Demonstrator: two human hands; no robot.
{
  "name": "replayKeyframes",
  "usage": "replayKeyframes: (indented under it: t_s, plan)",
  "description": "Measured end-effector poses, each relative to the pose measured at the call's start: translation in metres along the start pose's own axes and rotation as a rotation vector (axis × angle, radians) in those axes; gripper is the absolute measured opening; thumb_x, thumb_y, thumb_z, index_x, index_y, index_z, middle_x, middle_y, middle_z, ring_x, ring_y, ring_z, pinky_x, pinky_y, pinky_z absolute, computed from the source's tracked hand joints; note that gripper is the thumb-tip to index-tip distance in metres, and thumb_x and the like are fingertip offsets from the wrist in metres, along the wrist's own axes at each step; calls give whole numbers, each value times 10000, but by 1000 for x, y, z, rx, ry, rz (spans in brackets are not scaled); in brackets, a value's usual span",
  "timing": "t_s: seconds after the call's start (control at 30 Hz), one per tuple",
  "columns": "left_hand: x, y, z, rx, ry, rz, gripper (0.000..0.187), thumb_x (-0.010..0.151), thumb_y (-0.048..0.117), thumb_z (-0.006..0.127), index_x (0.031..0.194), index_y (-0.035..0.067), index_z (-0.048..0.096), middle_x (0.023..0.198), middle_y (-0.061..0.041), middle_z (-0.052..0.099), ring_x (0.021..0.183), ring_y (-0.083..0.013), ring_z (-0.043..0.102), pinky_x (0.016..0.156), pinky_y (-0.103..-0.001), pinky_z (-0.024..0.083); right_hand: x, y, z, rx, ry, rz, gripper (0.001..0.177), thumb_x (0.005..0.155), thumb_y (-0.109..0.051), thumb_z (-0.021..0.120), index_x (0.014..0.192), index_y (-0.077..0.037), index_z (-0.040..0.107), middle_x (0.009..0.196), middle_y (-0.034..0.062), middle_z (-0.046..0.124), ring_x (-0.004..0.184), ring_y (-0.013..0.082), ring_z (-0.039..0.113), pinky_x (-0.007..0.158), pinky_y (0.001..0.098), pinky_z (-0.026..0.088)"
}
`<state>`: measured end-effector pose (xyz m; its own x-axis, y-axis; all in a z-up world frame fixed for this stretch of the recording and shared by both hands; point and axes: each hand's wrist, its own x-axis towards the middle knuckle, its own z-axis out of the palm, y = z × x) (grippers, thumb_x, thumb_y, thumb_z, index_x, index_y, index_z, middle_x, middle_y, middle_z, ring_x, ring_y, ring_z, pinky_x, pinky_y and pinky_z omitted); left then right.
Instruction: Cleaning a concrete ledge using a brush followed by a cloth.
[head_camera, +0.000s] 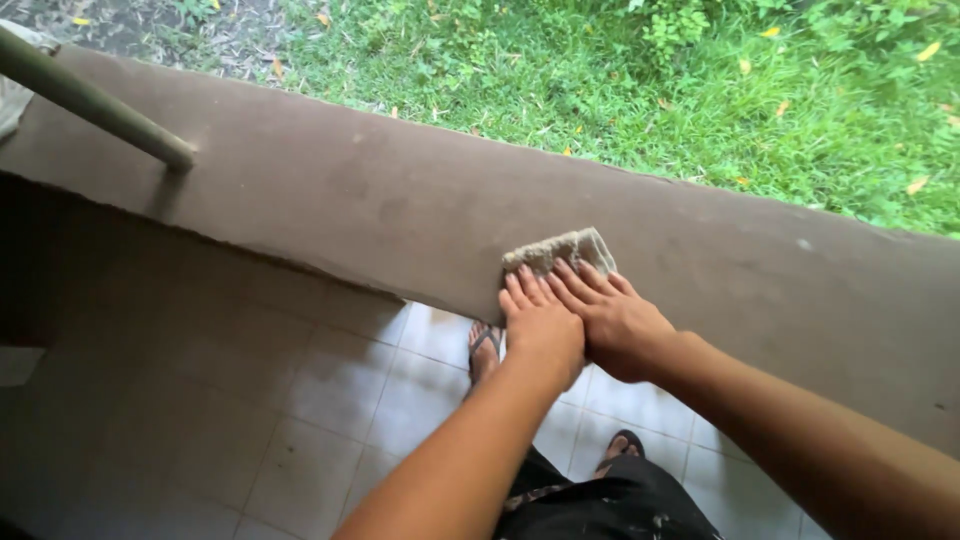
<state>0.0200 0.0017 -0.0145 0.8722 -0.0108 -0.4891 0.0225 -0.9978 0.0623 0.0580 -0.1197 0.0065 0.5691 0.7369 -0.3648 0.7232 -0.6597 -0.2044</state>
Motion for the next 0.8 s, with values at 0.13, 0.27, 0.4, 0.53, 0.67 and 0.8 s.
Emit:
replayKeyframes:
  t_s: [0.13,0.27,0.4,0.53,0.67,0.8]
  plan:
    - [-34,23,-12,-10,-66,26,847,966,356,587,1555,-123,212,1636,-369,121,1521,-555,45,1186,-674,78,-31,9,19,-39,-13,-4,835,892,-323,569,1606,-154,170,1690,90,109,1551,310,109,1200,517,191]
    - [-34,13,-10,-38,-84,55,923,944,421,614,1559,-126,195,1635,-366,118,1524,-538,54,1193,-643,99,-23,7,23,-61,19,-52,831,904,-335,557,1614,-131,178,1708,126,108,1540,349,129,1188,526,202]
    - [-4,-17,-5,-25,-18,51,823,968,351,566,1551,-114,220,1636,-360,132,1520,-536,88,1195,-640,112,14,2,12,-89,3,-38,798,929,-329,543,1602,-118,171,1688,158,89,1524,390,144,1174,552,216]
    - [33,-68,-17,-34,18,7,750,975,267,535,1551,-107,236,1637,-359,140,1519,-536,105,1196,-637,115,84,1,-11,-45,-36,-52,898,889,-426,592,1635,-146,177,1721,148,82,1519,390,140,1178,569,205]
    - [79,-127,-34,-85,71,-75,737,967,239,521,1554,-94,227,1639,-338,128,1520,-516,102,1200,-620,116,162,-4,-36,-118,35,-132,867,872,-359,595,1601,-125,188,1687,154,109,1533,390,163,1174,573,229]
    - [97,-173,-72,-84,43,-129,777,949,236,562,1563,-83,210,1649,-318,108,1530,-493,78,1210,-606,112,218,-12,-63,-118,-15,-125,899,867,-373,605,1606,-145,148,1687,146,79,1535,387,120,1185,572,202]
